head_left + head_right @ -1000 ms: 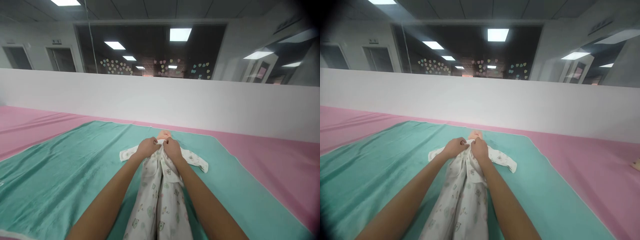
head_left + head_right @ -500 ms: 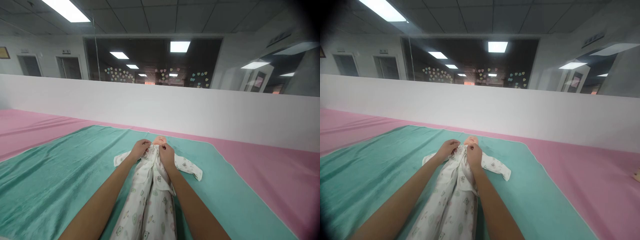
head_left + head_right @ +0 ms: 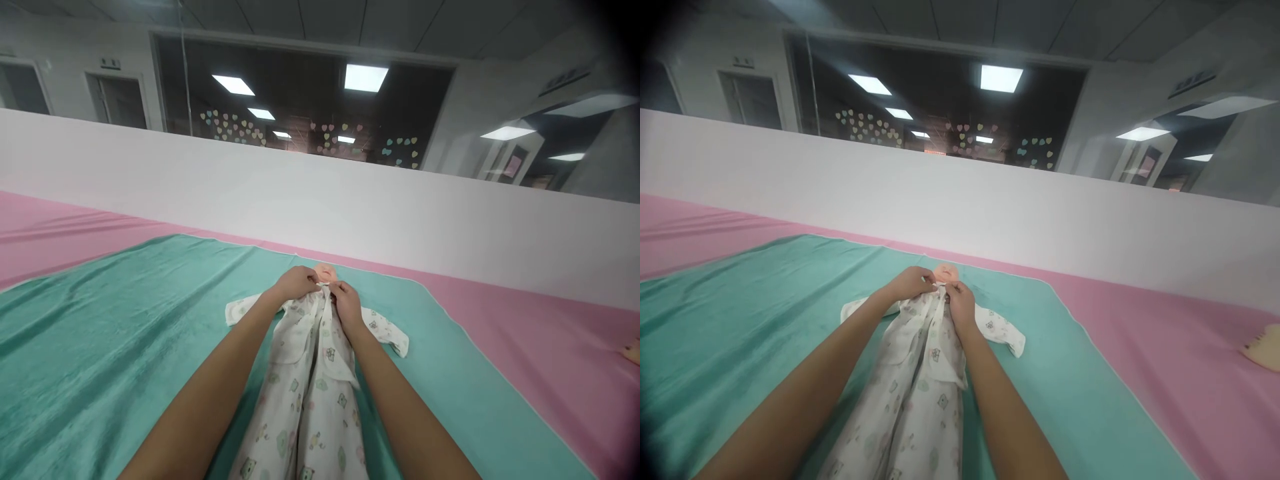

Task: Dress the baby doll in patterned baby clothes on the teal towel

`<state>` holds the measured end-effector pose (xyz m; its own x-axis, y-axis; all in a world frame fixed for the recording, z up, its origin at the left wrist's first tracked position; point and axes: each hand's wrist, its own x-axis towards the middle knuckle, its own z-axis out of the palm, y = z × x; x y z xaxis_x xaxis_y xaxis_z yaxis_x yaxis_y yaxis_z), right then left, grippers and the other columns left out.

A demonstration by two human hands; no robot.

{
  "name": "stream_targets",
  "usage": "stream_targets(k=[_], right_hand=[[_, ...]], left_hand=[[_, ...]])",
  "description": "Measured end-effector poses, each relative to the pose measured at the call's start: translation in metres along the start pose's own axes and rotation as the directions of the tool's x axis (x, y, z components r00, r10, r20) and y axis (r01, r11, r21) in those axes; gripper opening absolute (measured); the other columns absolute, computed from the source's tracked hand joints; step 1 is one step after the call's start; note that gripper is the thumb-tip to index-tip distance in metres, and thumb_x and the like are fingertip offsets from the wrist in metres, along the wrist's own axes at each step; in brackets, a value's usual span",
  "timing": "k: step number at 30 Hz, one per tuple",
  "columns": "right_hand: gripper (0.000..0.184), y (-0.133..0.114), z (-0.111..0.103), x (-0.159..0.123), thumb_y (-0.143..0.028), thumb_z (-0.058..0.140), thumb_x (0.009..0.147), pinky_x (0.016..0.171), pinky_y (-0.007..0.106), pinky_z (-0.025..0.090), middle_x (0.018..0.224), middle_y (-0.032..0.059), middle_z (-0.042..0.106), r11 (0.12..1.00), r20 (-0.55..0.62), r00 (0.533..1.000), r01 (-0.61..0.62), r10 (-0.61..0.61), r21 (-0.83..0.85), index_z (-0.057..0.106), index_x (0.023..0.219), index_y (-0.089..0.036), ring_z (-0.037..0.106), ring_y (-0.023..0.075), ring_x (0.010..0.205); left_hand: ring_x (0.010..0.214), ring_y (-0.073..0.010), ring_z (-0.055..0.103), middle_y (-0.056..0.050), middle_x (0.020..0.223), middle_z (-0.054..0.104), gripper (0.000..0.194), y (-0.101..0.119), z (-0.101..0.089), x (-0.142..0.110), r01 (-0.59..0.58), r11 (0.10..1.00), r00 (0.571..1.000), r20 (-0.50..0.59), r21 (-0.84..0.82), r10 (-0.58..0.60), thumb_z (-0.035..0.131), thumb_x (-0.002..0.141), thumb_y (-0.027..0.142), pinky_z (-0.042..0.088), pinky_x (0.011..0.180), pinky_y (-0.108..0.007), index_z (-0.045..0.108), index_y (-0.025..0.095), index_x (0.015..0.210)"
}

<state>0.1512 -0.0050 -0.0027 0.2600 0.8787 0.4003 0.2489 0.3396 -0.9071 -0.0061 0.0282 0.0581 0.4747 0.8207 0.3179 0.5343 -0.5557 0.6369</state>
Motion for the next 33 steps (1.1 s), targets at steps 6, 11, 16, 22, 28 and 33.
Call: stream_targets(k=[6,11,16,22,28,33], right_hand=[[0.025,0.001,-0.001,-0.002,-0.042,0.054,0.072,0.056,0.024,0.036,0.058,-0.0028,0.050,0.992,0.012,0.999,-0.031,0.030,0.120,0.057,0.067,-0.018,0.045,0.0114,0.055],[0.025,-0.004,0.000,-0.003,-0.043,0.060,0.068,0.057,0.025,0.037,0.058,-0.0028,0.054,0.993,-0.013,1.000,-0.015,0.016,0.119,0.063,0.072,-0.018,0.046,0.0113,0.054],[0.026,-0.005,0.000,-0.004,-0.042,0.064,0.065,0.057,0.025,0.039,0.063,-0.0018,0.057,0.984,-0.045,0.998,-0.031,0.040,0.174,0.066,0.074,-0.018,0.047,0.0108,0.055],[0.028,0.001,0.001,-0.001,-0.044,0.065,0.064,0.057,0.026,0.040,0.065,-0.0016,0.060,0.975,-0.095,0.994,-0.030,0.052,0.220,0.067,0.075,-0.018,0.046,0.0105,0.054],[0.030,0.003,0.001,-0.001,-0.045,0.067,0.063,0.057,0.025,0.040,0.066,-0.0010,0.060,0.966,-0.085,0.996,-0.018,0.042,0.258,0.067,0.076,-0.018,0.047,0.0104,0.055],[0.028,0.002,0.001,-0.003,-0.044,0.067,0.064,0.057,0.025,0.040,0.067,-0.0009,0.060,0.967,-0.068,0.997,-0.011,0.030,0.255,0.067,0.077,-0.018,0.046,0.0102,0.055]], left_hand=[[0.056,-0.0136,0.050,-0.001,0.058,0.058,0.015,0.009,0.003,-0.001,0.013,0.990,0.999,-0.041,-0.137,-0.019,0.058,0.066,0.029,0.035,0.051,-0.024,0.062,0.016,0.062],[0.050,-0.0101,0.047,0.000,0.053,0.054,0.011,0.013,0.003,-0.006,0.156,0.907,0.987,0.100,-0.391,-0.126,0.056,0.065,0.020,0.034,0.046,-0.021,0.058,0.015,0.056],[0.051,-0.0100,0.051,-0.001,0.054,0.057,0.011,0.011,0.005,-0.004,0.205,0.866,0.979,0.097,-0.456,-0.181,0.059,0.063,0.016,0.036,0.046,-0.019,0.054,0.015,0.053],[0.053,-0.0095,0.052,-0.002,0.058,0.061,0.008,0.008,0.011,-0.003,0.214,0.847,0.977,0.092,-0.487,-0.194,0.061,0.065,0.020,0.038,0.049,-0.019,0.062,0.014,0.060],[0.057,-0.0098,0.053,-0.003,0.061,0.062,0.008,0.004,0.012,0.000,0.261,0.800,0.965,0.118,-0.540,-0.235,0.061,0.064,0.021,0.038,0.050,-0.019,0.063,0.013,0.063],[0.060,-0.0102,0.055,-0.002,0.062,0.062,0.006,0.002,0.015,0.001,0.212,0.805,0.977,0.100,-0.554,-0.189,0.062,0.064,0.020,0.037,0.051,-0.019,0.061,0.014,0.065]])
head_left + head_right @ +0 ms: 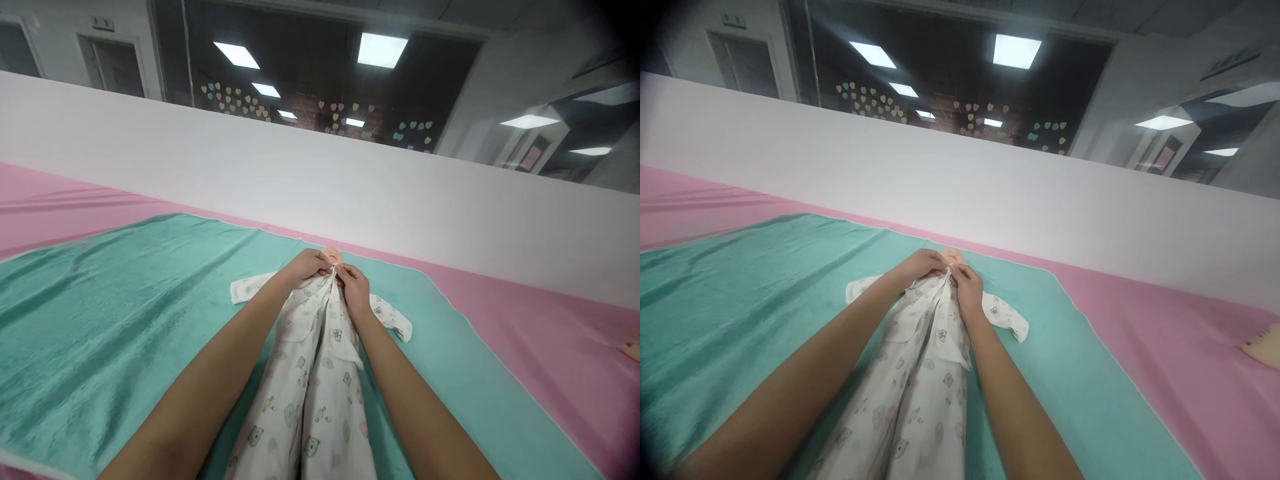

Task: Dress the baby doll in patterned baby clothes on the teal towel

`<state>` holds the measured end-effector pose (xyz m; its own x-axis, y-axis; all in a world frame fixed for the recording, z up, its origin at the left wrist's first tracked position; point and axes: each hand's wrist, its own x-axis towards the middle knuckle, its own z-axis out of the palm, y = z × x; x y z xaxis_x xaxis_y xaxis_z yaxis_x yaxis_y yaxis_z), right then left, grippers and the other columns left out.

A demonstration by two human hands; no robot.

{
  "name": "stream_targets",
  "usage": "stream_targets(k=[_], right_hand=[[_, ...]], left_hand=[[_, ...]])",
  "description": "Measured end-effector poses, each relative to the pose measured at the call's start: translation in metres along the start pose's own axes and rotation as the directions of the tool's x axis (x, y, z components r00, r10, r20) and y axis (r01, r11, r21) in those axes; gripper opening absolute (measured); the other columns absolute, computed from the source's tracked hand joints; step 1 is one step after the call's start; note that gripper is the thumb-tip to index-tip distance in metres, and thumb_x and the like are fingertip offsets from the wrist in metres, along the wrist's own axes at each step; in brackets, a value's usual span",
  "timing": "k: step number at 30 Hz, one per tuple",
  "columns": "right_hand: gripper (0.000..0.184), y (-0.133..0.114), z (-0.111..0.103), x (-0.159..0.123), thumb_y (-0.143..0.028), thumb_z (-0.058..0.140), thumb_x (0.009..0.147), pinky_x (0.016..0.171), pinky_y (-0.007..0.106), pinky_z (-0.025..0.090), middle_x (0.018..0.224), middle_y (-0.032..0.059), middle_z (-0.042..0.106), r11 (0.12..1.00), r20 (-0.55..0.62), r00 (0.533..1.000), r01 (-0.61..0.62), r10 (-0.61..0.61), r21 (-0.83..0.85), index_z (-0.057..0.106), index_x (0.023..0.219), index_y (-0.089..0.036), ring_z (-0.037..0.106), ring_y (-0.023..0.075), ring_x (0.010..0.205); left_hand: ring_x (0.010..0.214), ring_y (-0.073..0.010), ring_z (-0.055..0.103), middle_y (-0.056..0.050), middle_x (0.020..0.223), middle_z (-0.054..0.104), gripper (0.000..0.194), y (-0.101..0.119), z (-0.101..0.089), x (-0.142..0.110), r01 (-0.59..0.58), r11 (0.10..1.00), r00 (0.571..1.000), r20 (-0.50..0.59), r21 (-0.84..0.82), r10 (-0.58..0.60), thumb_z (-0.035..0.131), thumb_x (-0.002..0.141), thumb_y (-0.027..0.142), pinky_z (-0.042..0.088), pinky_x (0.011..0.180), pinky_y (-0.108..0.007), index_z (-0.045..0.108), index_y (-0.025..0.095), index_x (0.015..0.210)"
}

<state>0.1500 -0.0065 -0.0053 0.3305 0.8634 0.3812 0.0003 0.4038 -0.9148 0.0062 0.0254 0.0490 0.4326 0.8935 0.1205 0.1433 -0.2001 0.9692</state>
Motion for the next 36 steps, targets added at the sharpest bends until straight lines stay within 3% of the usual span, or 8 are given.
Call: stream_targets(k=[8,14,18,22,25,30,36], right_hand=[[0.027,-0.004,-0.003,-0.004,-0.042,0.065,0.067,0.065,0.027,0.043,0.079,0.0016,0.066,0.993,0.076,0.997,0.038,-0.029,-0.114,0.069,0.081,-0.020,0.053,0.0136,0.065],[0.020,-0.014,0.000,-0.009,-0.039,0.060,0.073,0.082,0.031,0.043,0.088,0.0028,0.065,0.943,0.178,0.961,0.248,-0.211,-0.221,0.069,0.073,-0.022,0.058,0.0178,0.086],[0.020,-0.017,0.003,-0.011,-0.038,0.058,0.075,0.079,0.029,0.043,0.087,0.0032,0.061,0.893,0.230,0.931,0.343,-0.283,-0.290,0.069,0.070,-0.022,0.058,0.0172,0.086],[0.025,-0.018,0.002,-0.012,-0.039,0.053,0.079,0.083,0.030,0.042,0.088,0.0029,0.064,0.900,0.239,0.930,0.340,-0.279,-0.272,0.070,0.069,-0.022,0.058,0.0173,0.088],[0.027,-0.017,0.001,-0.013,-0.039,0.051,0.080,0.085,0.031,0.041,0.089,0.0022,0.066,0.921,0.195,0.947,0.301,-0.257,-0.248,0.071,0.070,-0.023,0.059,0.0179,0.089],[0.027,-0.016,0.001,-0.011,-0.039,0.051,0.080,0.085,0.031,0.040,0.090,0.0030,0.065,0.922,0.188,0.954,0.278,-0.233,-0.270,0.072,0.072,-0.023,0.057,0.0178,0.089],[0.030,-0.017,-0.001,-0.009,-0.039,0.050,0.081,0.085,0.029,0.038,0.088,0.0022,0.060,0.910,0.216,0.951,0.282,-0.222,-0.306,0.069,0.066,-0.022,0.056,0.0160,0.088]], left_hand=[[0.061,-0.0098,0.055,-0.002,0.062,0.060,0.004,0.001,0.001,-0.003,-0.006,0.999,0.998,0.059,-0.044,0.008,0.058,0.070,0.019,0.038,0.053,-0.018,0.058,0.015,0.069],[0.052,-0.0082,0.047,-0.001,0.058,0.056,0.024,0.008,0.001,-0.009,-0.009,0.999,0.999,0.034,0.052,0.007,0.060,0.072,0.035,0.034,0.048,-0.020,0.055,0.015,0.061],[0.046,-0.0067,0.041,0.002,0.051,0.048,0.021,0.011,0.002,-0.010,-0.018,0.999,0.996,0.087,0.049,0.014,0.059,0.070,0.025,0.031,0.045,-0.020,0.050,0.015,0.054],[0.054,-0.0097,0.054,0.000,0.059,0.056,0.003,0.009,0.001,-0.007,0.012,0.999,0.998,0.067,0.045,-0.015,0.057,0.067,0.017,0.035,0.048,-0.020,0.055,0.015,0.065],[0.057,-0.0116,0.057,0.000,0.060,0.057,0.007,0.007,0.000,-0.005,0.010,0.998,0.998,0.058,0.057,-0.013,0.057,0.067,0.018,0.035,0.048,-0.019,0.058,0.016,0.073],[0.049,-0.0093,0.049,0.002,0.054,0.054,0.011,0.005,-0.001,-0.006,0.013,0.999,0.999,0.030,0.053,-0.014,0.057,0.067,0.018,0.033,0.047,-0.020,0.059,0.017,0.078],[0.041,-0.0059,0.031,0.007,0.045,0.037,0.019,0.004,-0.005,-0.008,0.074,0.995,0.997,0.036,-0.066,-0.072,0.061,0.066,0.015,0.022,0.041,-0.020,0.059,0.016,0.084]])
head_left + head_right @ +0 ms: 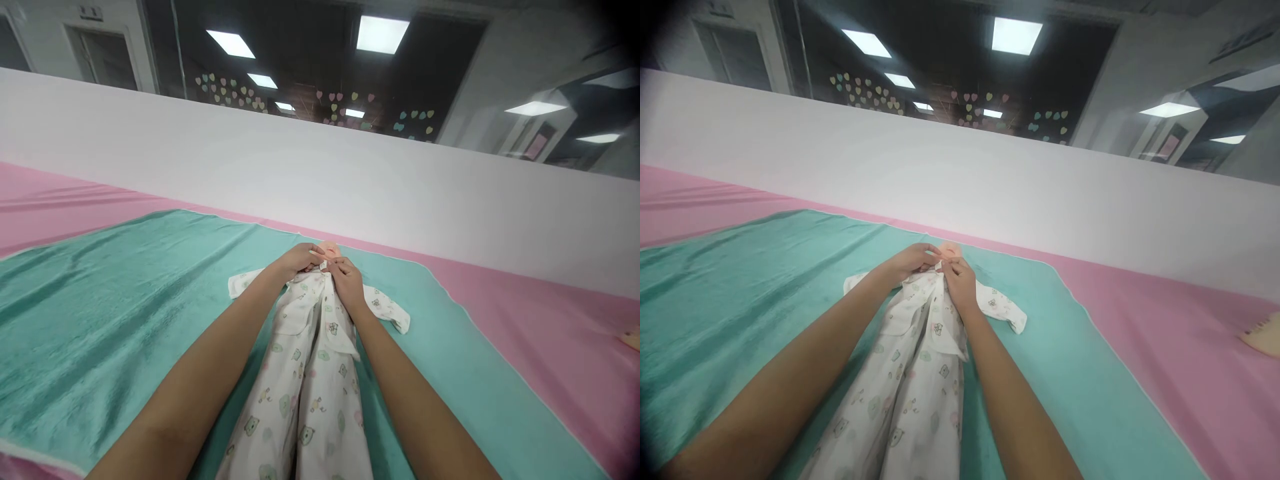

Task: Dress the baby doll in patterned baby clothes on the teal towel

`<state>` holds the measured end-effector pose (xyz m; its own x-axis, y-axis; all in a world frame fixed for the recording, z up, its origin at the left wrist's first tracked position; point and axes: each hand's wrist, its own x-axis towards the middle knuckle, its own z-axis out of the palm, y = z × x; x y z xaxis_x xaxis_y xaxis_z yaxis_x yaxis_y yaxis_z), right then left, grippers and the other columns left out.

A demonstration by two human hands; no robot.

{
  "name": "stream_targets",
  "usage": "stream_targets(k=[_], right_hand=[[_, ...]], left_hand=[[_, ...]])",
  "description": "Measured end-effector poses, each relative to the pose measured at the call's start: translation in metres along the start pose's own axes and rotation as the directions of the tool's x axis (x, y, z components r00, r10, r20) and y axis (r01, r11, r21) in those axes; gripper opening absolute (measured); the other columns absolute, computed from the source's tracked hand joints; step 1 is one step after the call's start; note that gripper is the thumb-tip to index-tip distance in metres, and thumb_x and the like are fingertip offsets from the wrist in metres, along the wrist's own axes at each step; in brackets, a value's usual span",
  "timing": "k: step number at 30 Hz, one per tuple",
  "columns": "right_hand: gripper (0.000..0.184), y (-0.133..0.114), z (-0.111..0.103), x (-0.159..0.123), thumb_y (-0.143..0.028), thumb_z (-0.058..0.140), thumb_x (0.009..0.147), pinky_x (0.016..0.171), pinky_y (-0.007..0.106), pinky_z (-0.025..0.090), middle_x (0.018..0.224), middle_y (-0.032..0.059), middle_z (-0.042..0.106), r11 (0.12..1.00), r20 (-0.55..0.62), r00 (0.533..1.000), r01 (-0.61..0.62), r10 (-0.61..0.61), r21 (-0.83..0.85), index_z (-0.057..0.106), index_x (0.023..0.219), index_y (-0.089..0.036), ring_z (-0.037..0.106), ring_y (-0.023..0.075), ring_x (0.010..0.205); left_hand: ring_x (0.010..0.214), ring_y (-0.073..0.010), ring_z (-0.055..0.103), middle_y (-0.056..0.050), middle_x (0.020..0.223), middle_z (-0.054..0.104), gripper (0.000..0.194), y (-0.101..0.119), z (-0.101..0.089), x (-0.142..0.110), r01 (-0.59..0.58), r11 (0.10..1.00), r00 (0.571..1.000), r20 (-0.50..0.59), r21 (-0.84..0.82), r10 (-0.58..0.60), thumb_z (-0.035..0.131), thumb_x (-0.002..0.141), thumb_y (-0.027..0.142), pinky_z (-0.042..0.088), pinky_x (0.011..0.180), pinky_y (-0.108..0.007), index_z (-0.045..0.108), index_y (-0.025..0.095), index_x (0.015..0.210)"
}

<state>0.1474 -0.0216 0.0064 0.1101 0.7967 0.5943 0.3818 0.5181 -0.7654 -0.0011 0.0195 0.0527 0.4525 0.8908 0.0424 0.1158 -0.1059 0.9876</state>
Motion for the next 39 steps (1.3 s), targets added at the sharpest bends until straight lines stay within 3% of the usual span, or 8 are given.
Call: stream_targets(k=[3,7,11,18,25,30,34,39], right_hand=[[0.026,0.004,0.001,0.000,-0.040,0.055,0.077,0.079,0.029,0.040,0.080,0.0012,0.059,1.000,-0.015,1.000,-0.010,0.010,0.018,0.064,0.064,-0.020,0.055,0.0155,0.081],[0.025,0.012,0.003,0.002,-0.040,0.066,0.067,0.066,0.027,0.041,0.070,-0.0028,0.055,0.984,-0.041,0.989,-0.140,0.145,0.106,0.056,0.078,-0.020,0.051,0.0130,0.065],[0.031,0.016,0.002,0.004,-0.037,0.067,0.064,0.065,0.026,0.041,0.074,-0.0019,0.056,0.968,0.004,0.984,-0.178,0.180,0.179,0.054,0.085,-0.019,0.051,0.0124,0.066],[0.031,0.014,0.002,0.006,-0.034,0.066,0.064,0.065,0.026,0.041,0.080,-0.0006,0.059,0.963,0.050,0.979,-0.203,0.197,0.180,0.060,0.091,-0.020,0.050,0.0117,0.065],[0.025,0.012,0.002,0.004,-0.032,0.052,0.074,0.075,0.030,0.041,0.086,0.0024,0.061,0.992,-0.012,0.994,-0.114,0.113,-0.047,0.065,0.092,-0.020,0.053,0.0157,0.075],[0.037,0.002,-0.001,-0.013,-0.036,0.050,0.078,0.080,0.031,0.041,0.101,0.0054,0.055,0.989,0.033,0.998,-0.043,0.049,-0.143,0.057,0.111,-0.021,0.051,0.0160,0.083],[0.048,-0.016,-0.005,-0.040,-0.042,0.059,0.071,0.085,0.034,0.039,0.109,0.0064,0.051,0.970,0.102,0.995,0.030,-0.006,-0.242,0.050,0.114,-0.021,0.048,0.0196,0.096],[0.035,-0.035,0.000,-0.059,-0.037,0.058,0.072,0.082,0.036,0.037,0.102,0.0064,0.053,0.848,0.048,0.999,0.039,-0.016,-0.529,0.052,0.103,-0.021,0.045,0.0238,0.097]], left_hand=[[0.045,-0.0057,0.036,0.004,0.050,0.043,0.019,-0.001,-0.001,0.000,0.002,1.000,1.000,0.017,-0.025,-0.001,0.065,0.065,0.019,0.027,0.043,-0.019,0.060,0.014,0.082],[0.051,-0.0069,0.044,0.002,0.055,0.050,0.020,0.000,0.000,0.001,-0.004,0.999,1.000,0.015,-0.033,0.005,0.067,0.064,0.019,0.033,0.047,-0.019,0.060,0.014,0.081],[0.048,-0.0062,0.042,0.003,0.052,0.048,0.018,0.003,0.003,-0.002,0.030,0.997,0.999,-0.021,-0.070,-0.032,0.063,0.065,0.013,0.031,0.045,-0.018,0.059,0.014,0.082],[0.051,-0.0073,0.045,0.001,0.062,0.054,0.022,-0.001,0.000,0.000,-0.013,1.000,0.999,0.037,-0.017,0.013,0.072,0.059,0.018,0.033,0.047,-0.020,0.060,0.015,0.077],[0.051,-0.0090,0.045,0.001,0.060,0.055,0.008,-0.014,0.005,0.013,-0.132,0.970,0.986,-0.077,0.202,0.150,0.059,0.070,0.024,0.035,0.051,-0.022,0.060,0.016,0.073],[0.072,-0.0141,0.055,-0.001,0.077,0.062,0.010,-0.021,0.021,-0.004,-0.201,0.859,0.896,-0.266,0.472,0.355,0.051,0.075,0.024,0.040,0.066,-0.024,0.059,0.018,0.077],[0.074,-0.0138,0.055,0.000,0.078,0.062,0.013,-0.027,0.027,-0.033,-0.239,0.842,0.897,-0.221,0.484,0.382,0.049,0.077,0.026,0.041,0.068,-0.023,0.059,0.019,0.081],[0.075,-0.0135,0.052,-0.001,0.084,0.060,0.016,-0.029,0.025,-0.055,-0.261,0.799,0.897,-0.170,0.541,0.408,0.048,0.079,0.025,0.041,0.071,-0.023,0.061,0.020,0.087]])
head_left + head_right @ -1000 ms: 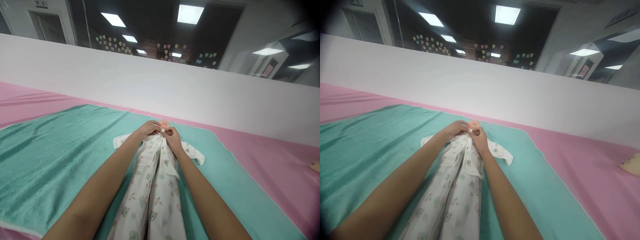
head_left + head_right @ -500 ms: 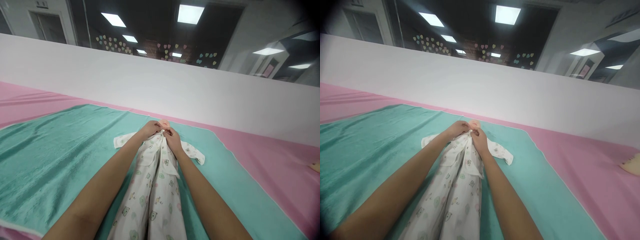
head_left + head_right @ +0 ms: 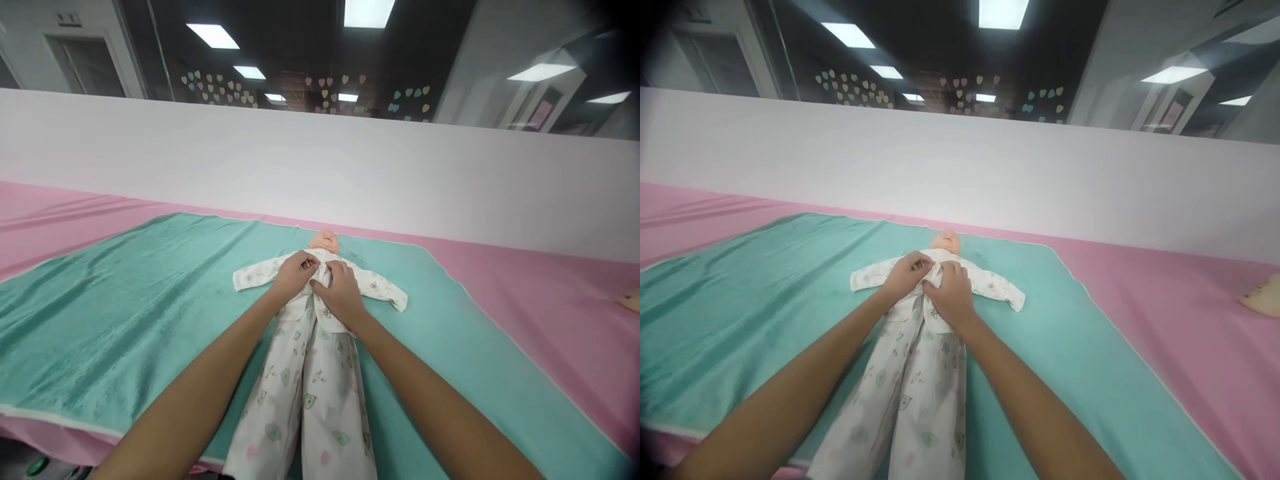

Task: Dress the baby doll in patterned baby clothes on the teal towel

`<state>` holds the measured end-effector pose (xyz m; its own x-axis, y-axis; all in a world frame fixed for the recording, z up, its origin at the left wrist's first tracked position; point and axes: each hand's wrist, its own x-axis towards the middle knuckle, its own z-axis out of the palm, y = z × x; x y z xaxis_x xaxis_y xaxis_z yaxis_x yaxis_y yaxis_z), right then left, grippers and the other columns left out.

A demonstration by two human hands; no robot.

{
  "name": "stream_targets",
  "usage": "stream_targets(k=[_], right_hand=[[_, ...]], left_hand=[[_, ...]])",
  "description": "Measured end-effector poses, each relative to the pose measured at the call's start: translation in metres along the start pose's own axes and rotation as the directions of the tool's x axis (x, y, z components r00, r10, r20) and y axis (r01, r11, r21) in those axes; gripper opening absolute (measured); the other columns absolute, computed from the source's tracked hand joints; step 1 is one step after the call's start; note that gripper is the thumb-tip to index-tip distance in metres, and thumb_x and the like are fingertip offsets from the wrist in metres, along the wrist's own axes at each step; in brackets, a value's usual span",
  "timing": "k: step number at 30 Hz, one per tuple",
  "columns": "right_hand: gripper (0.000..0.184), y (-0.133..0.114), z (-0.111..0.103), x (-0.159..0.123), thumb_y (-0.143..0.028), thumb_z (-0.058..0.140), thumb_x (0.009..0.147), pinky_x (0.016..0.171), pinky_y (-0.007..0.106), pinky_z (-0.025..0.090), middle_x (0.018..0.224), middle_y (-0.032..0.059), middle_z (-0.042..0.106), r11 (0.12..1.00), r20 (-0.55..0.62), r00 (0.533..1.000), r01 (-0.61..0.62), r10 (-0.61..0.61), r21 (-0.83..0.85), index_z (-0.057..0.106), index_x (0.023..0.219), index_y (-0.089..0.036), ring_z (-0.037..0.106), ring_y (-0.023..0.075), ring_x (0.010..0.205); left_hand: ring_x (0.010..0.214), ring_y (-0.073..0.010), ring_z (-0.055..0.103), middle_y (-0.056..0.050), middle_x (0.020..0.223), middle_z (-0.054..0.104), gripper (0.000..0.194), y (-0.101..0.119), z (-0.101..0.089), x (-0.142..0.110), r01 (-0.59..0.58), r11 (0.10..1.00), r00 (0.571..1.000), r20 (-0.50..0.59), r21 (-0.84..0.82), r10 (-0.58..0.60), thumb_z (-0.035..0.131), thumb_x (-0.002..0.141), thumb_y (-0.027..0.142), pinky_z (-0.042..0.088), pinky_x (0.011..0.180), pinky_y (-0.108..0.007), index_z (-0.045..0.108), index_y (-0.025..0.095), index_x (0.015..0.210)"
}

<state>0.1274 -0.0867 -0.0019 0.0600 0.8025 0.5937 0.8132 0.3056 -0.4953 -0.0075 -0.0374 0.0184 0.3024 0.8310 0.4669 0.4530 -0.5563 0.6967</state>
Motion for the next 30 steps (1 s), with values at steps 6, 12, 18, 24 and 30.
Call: stream_targets(k=[6,12,18,24,30], right_hand=[[0.020,-0.006,-0.002,0.002,-0.027,0.048,0.079,0.069,0.030,0.037,0.100,0.0076,0.053,0.975,-0.013,1.000,-0.028,0.026,-0.218,0.054,0.098,-0.021,0.047,0.0227,0.092],[0.014,-0.005,-0.005,0.009,-0.022,0.046,0.080,0.064,0.030,0.034,0.089,0.0076,0.057,0.939,0.022,0.999,-0.027,0.037,-0.344,0.051,0.093,-0.020,0.051,0.0221,0.082],[0.016,-0.013,-0.012,0.018,-0.024,0.038,0.088,0.062,0.031,0.036,0.087,0.0116,0.060,0.890,0.131,0.991,0.051,0.009,-0.453,0.050,0.096,-0.017,0.057,0.0228,0.076],[0.018,-0.027,-0.021,0.024,-0.011,0.041,0.083,0.063,0.029,0.042,0.087,0.0124,0.062,0.806,0.289,0.957,0.171,0.001,-0.567,0.050,0.099,-0.014,0.061,0.0210,0.073],[0.019,-0.023,-0.022,0.027,-0.018,0.038,0.085,0.065,0.030,0.040,0.087,0.0141,0.063,0.825,0.276,0.961,0.145,0.013,-0.546,0.054,0.094,-0.013,0.060,0.0216,0.075]], left_hand=[[0.085,-0.0151,0.052,-0.002,0.093,0.056,0.018,0.004,-0.001,-0.004,-0.095,0.992,0.993,0.079,0.085,0.088,0.047,0.082,0.027,0.040,0.074,-0.025,0.059,0.020,0.094],[0.087,-0.0177,0.050,-0.003,0.090,0.056,0.006,0.005,0.002,-0.003,-0.175,0.966,0.984,0.062,0.190,0.166,0.051,0.080,0.023,0.038,0.077,-0.028,0.055,0.020,0.080],[0.085,-0.0180,0.051,-0.003,0.085,0.058,0.010,0.006,0.003,-0.003,-0.128,0.981,0.992,0.021,0.149,0.126,0.046,0.084,0.025,0.037,0.076,-0.029,0.054,0.019,0.082],[0.072,-0.0130,0.052,0.000,0.078,0.058,0.012,0.007,0.005,-0.002,0.016,0.963,0.999,0.045,-0.271,-0.004,0.051,0.081,0.030,0.039,0.068,-0.024,0.055,0.019,0.084],[0.068,-0.0122,0.053,0.000,0.071,0.058,0.017,0.005,0.005,-0.001,0.127,0.845,0.991,0.093,-0.519,-0.092,0.059,0.075,0.034,0.039,0.064,-0.023,0.057,0.018,0.080]])
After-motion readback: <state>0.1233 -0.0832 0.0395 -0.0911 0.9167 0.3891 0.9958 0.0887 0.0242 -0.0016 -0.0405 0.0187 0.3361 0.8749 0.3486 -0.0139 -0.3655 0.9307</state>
